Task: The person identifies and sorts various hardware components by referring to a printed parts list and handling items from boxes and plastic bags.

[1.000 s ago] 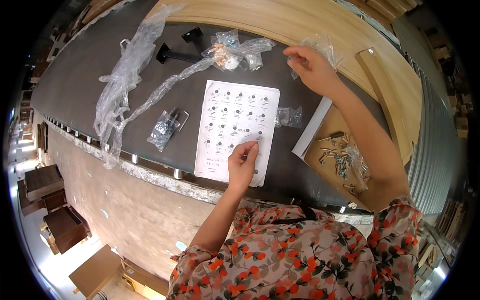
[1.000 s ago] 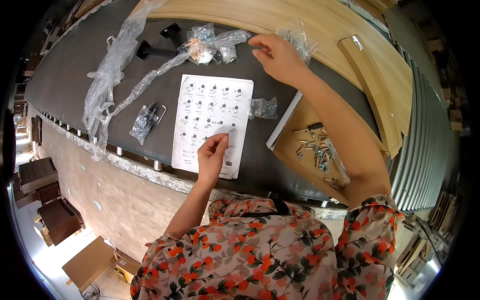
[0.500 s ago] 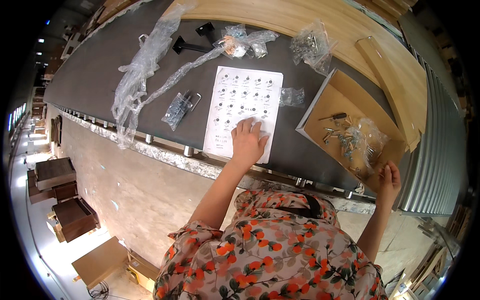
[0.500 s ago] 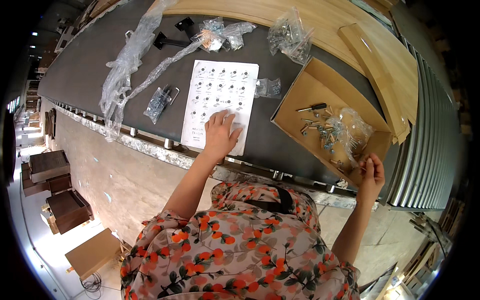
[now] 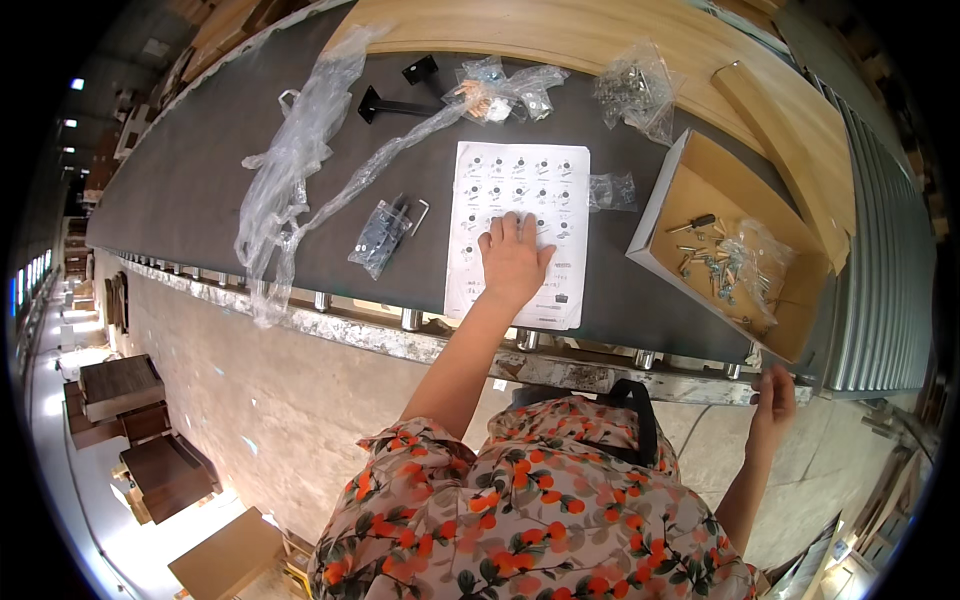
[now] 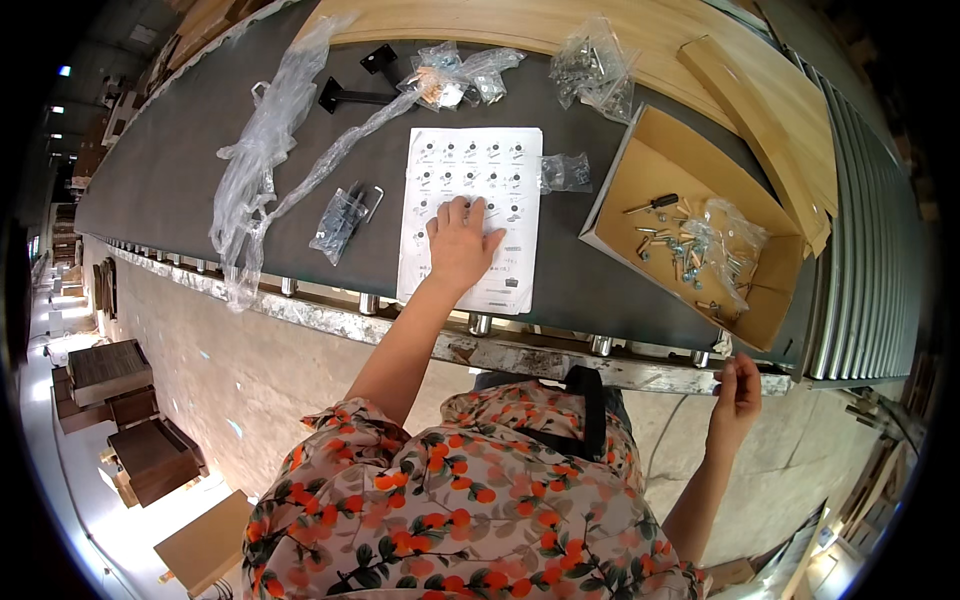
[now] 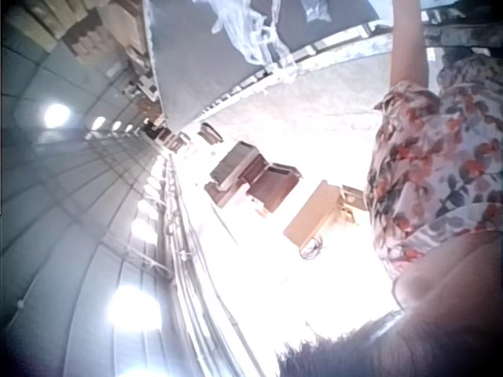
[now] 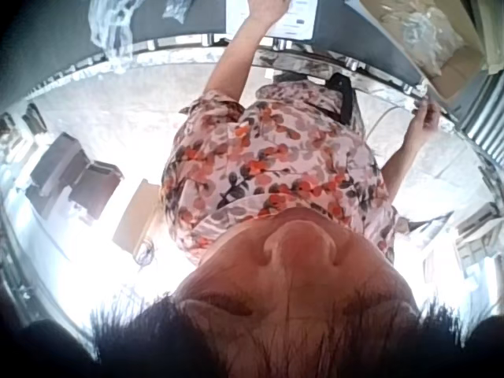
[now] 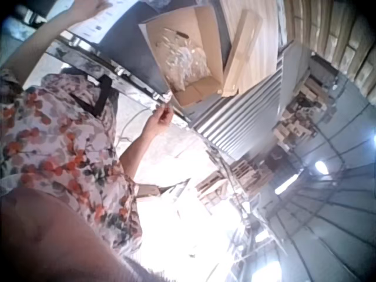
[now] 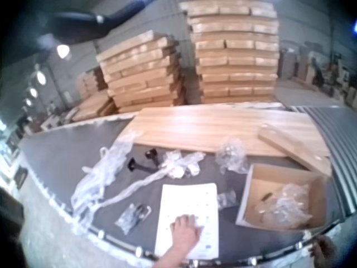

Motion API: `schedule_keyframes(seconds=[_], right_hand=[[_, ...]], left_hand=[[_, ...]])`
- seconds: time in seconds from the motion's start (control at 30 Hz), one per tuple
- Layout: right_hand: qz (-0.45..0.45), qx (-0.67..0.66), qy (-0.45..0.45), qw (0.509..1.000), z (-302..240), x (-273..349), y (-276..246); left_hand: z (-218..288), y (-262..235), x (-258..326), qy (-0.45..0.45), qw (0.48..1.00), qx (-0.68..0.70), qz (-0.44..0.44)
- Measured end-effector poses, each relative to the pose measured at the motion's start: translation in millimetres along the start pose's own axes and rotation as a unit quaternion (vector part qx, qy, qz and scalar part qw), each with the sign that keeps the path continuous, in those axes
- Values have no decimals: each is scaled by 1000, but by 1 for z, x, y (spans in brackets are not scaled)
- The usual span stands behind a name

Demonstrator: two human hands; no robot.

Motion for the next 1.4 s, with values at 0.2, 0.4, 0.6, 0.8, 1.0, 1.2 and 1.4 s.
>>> schedule_keyframes(seconds=[0.2, 0.4, 0.6, 0.8, 1.0, 1.2, 1.4], right_hand=[[6, 22, 24, 999, 11, 26, -4], [-24, 26, -20, 999, 10, -8, -10], [-48, -10, -31, 998, 3, -46, -6], [-39, -14, -38, 998, 9, -89, -15], [-66, 21, -75, 995, -19, -126, -1], [-143, 129, -98, 976, -29, -171, 21], [-215, 272, -206, 915, -80, -179, 61]], left_hand=[[-5, -6, -1, 11, 999, -34, 3], [-1, -6, -6, -16, 999, -26, -20], [-2, -8, -9, -49, 994, -53, -85], [3, -8, -6, -82, 994, -32, -71], [7, -13, -8, -101, 992, 5, -76], [3, -9, -9, -113, 992, 26, -56], [4, -12, -5, -99, 995, 0, -32]])
Point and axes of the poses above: each hand's wrist, its own x-axis away from the middle knuckle, its own y-axis out of the palm, z = x × y, the point moved 3 cm from there along -x, towards the middle knuckle, and after that the axes turned 11 degrees about y, right-handed, at the moved point
